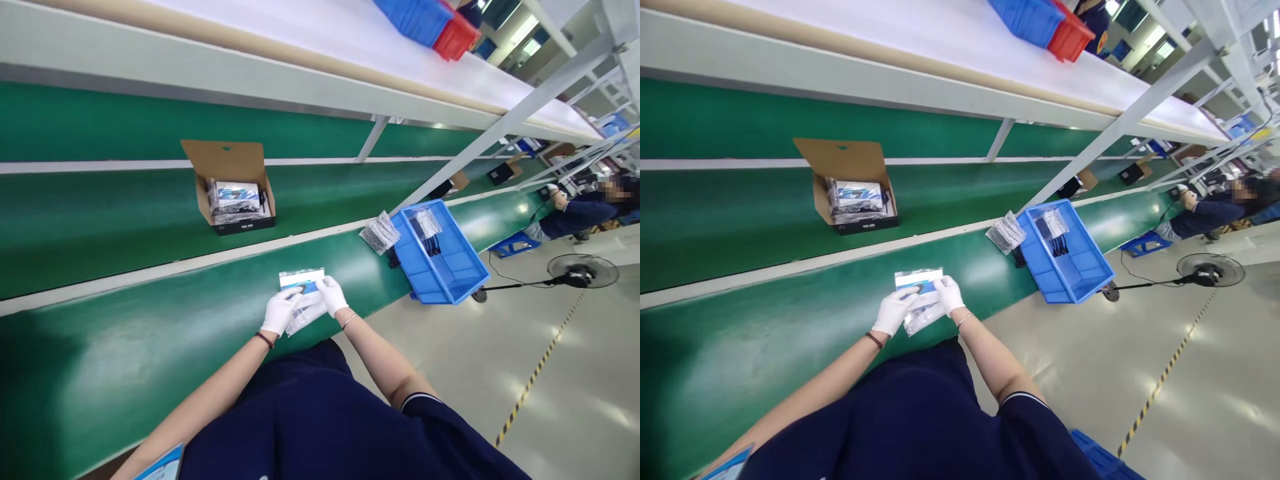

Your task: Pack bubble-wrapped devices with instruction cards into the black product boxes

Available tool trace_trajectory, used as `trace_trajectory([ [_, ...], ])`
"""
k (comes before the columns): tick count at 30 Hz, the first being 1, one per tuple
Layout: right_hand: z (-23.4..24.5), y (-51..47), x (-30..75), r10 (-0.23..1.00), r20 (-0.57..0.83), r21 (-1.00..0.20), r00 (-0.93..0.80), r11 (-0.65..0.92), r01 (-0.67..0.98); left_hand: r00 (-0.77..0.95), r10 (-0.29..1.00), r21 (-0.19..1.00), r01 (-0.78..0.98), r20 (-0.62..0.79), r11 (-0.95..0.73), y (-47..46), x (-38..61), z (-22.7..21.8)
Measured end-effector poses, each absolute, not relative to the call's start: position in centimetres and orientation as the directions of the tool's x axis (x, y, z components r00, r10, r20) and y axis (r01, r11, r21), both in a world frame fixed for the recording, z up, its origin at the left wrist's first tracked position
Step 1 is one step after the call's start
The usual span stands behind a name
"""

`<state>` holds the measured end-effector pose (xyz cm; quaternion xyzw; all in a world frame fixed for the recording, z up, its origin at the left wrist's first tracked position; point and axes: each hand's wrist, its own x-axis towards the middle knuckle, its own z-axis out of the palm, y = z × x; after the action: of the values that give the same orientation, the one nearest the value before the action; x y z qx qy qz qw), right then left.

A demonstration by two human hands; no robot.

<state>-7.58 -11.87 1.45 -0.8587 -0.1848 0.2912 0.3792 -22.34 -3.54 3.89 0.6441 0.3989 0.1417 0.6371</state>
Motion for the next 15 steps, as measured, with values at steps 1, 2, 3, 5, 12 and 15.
trace_trajectory([
  [1,1.6,-11.6,-6.0,0.559,-0.357,-0.758,0.748,-0.641,0.118,0.614,0.724,0.935,0.329,-0.316,0.129,-3.5,-21.3,4.1],
  [2,1.8,-11.4,-3.6,0.568,-0.353,-0.749,0.744,-0.648,0.139,0.588,0.749,0.934,0.338,-0.306,0.117,-3.3,-20.6,4.3],
  [3,2.0,-11.5,-0.5,0.562,-0.345,-0.732,0.752,-0.663,0.159,0.558,0.771,0.929,0.352,-0.307,0.115,-3.1,-20.2,4.3],
  [5,2.5,-12.2,7.3,0.505,-0.313,-0.674,0.804,-0.715,0.186,0.484,0.811,0.907,0.402,-0.327,0.126,-2.8,-20.2,4.1],
  [12,0.1,-16.5,24.7,0.354,-0.28,-0.449,0.892,-0.87,0.204,0.214,0.882,0.791,0.563,-0.42,0.24,-6.0,-20.8,4.3],
  [15,-1.2,-17.2,23.5,0.402,-0.314,-0.45,0.86,-0.861,0.238,0.174,0.875,0.773,0.566,-0.451,0.286,-7.5,-19.5,4.8],
])
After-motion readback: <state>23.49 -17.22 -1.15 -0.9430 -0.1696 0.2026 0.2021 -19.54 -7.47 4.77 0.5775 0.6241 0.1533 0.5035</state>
